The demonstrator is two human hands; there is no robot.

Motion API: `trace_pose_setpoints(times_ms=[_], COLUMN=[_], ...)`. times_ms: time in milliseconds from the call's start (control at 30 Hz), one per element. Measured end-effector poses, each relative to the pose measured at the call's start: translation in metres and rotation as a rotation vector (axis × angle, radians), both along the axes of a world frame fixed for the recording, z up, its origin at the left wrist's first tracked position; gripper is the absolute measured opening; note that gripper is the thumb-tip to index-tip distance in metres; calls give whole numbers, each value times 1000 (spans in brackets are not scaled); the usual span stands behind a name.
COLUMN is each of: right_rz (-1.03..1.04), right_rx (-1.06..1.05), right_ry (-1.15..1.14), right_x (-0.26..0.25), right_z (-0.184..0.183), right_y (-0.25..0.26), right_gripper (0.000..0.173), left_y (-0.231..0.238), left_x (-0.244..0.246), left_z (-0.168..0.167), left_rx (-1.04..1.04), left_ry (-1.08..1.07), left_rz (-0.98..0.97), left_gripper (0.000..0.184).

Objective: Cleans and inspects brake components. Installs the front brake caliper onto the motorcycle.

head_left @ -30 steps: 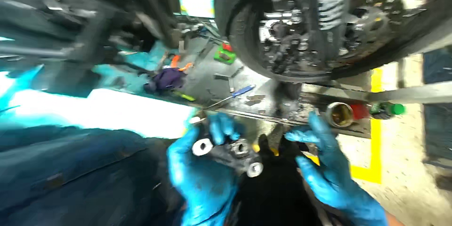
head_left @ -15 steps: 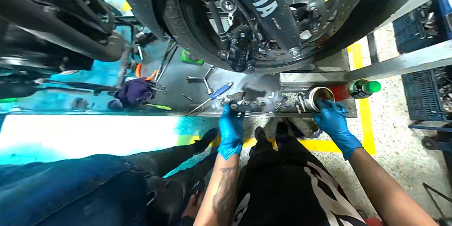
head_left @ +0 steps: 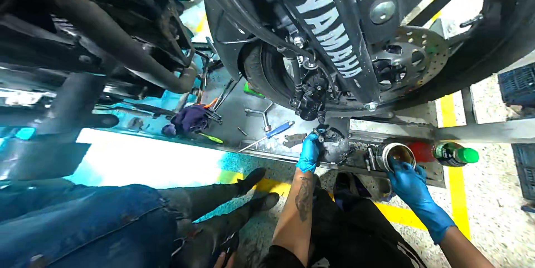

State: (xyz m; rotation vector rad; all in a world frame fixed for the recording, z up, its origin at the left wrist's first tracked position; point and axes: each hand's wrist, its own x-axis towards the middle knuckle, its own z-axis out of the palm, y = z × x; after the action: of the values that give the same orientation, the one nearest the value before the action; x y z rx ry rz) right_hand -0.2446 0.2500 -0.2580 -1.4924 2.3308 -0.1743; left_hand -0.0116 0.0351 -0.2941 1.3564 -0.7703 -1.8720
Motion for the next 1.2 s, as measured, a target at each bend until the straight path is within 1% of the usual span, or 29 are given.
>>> trace_pose_setpoints(times_ms=[67,133,200,233,267,300,367,400,433,500,533,567,633,700,767,833,900,933,967,1000,1033,1067,1100,1133,1167,1200], right_rz=[-2,16,54,66,77,83,86,89,90,75,59,48,25,6,-21,-48,-64,-73,-84,-90,-93,-96,-101,-100,-90,-65], right_rx=[-17,-19,-11,-6,-18,-18,-26,-8,6,77,115,133,148,147,109,134,74,39,31,29,23,17,11,10,22,63], right_ry=[9,28,55,55,60,66,84,90,89,54,40,33,24,15,21,-20,-62,-74,-89,-95,-94,-92,-90,-89,-81,-64], right_x=[0,-1,-1,-1,-1,0,0,-1,-1,0,1,2,3,6,8,11,13,14,15,16,15,16,17,17,17,18], right_z=[2,2,-1,-1,-3,-4,-5,-4,-3,0,2,2,2,2,1,9,15,15,14,14,13,11,10,10,12,17], right_y=[-1,0,1,1,1,2,1,1,1,1,0,0,-3,1,2,2,3,4,5,5,4,4,5,5,4,2], right_gripper=[46,46,46,46,45,46,44,44,44,45,47,49,51,52,51,53,53,51,50,50,49,48,47,46,46,48], left_y=[-2,-4,-2,1,3,4,-4,-11,-18,-32,-35,-39,-43,-43,-35,-31,-29,-28,-25,-20,-13,-4,8,21,33,44], left_x=[2,7,19,27,34,38,42,42,41,40,37,32,15,4,12,26,42,51,59,64,64,62,56,46,32,18], left_z=[11,20,24,31,46,69,123,151,177,216,231,241,250,248,255,267,277,276,271,264,257,248,241,237,238,241], left_rx=[-22,-51,-132,-190,-237,-284,-442,-535,-640,-862,-910,-945,-887,-824,-785,-722,-689,-698,-718,-752,-774,-774,-762,-740,-714,-686], left_ry=[-288,-493,-644,-672,-642,-573,-460,-411,-361,-281,-269,-270,-302,-369,-491,-563,-500,-432,-320,-179,-47,61,106,88,40,-11], left_rz=[-120,-174,-141,-98,-37,24,112,116,98,-10,-93,-170,-234,-223,-257,-299,-357,-393,-411,-418,-417,-404,-374,-296,-200,-90], left_gripper=[36,37,38,39,40,39,39,42,46,62,69,70,70,68,64,60,56,56,56,60,67,79,94,106,112,114])
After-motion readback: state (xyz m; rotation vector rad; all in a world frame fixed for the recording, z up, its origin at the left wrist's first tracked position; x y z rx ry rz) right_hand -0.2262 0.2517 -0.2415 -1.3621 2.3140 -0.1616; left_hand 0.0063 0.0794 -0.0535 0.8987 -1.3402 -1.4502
